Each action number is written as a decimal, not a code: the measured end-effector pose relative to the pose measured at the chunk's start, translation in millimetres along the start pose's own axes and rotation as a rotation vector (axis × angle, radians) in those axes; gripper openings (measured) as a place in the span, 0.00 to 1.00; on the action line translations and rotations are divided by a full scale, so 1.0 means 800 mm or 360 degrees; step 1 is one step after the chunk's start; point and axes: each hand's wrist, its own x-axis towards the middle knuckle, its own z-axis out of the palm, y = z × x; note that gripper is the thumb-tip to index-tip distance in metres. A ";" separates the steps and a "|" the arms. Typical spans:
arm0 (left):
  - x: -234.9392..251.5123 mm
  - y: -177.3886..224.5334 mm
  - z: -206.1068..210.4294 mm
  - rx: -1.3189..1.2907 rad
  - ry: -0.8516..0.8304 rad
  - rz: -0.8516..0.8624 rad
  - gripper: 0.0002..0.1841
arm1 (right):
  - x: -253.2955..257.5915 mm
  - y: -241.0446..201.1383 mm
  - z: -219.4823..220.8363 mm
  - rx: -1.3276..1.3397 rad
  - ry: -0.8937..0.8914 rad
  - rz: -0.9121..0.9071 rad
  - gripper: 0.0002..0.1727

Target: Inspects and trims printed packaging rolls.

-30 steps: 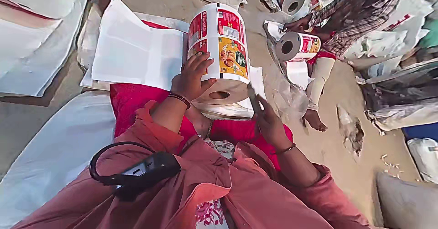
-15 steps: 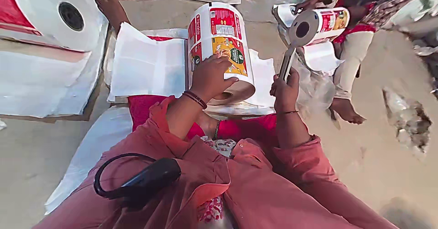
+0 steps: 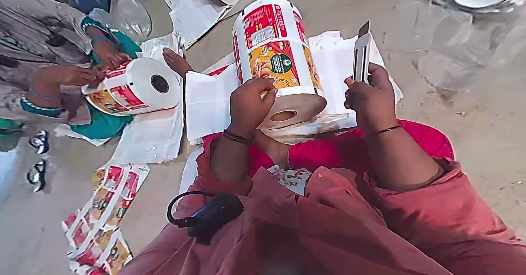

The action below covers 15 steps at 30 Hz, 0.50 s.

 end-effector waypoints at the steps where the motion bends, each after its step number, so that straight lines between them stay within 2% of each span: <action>1: -0.004 0.001 -0.001 0.0007 -0.0010 0.0039 0.12 | -0.002 -0.003 -0.001 0.0030 -0.0024 0.0012 0.28; 5: -0.010 0.020 -0.017 0.0021 -0.0154 0.0062 0.12 | -0.003 -0.010 -0.003 0.0138 -0.0035 0.0016 0.26; 8: 0.000 0.010 -0.006 0.0098 -0.0094 0.0100 0.10 | -0.003 -0.012 -0.004 0.0145 -0.0040 0.0018 0.26; 12: 0.000 0.021 -0.022 0.0172 -0.0268 0.0062 0.11 | -0.006 -0.009 -0.004 0.0146 -0.0031 0.0048 0.25; 15: 0.010 0.017 -0.013 0.0261 -0.0222 0.0084 0.12 | -0.003 -0.009 -0.003 0.0144 -0.0034 0.0043 0.24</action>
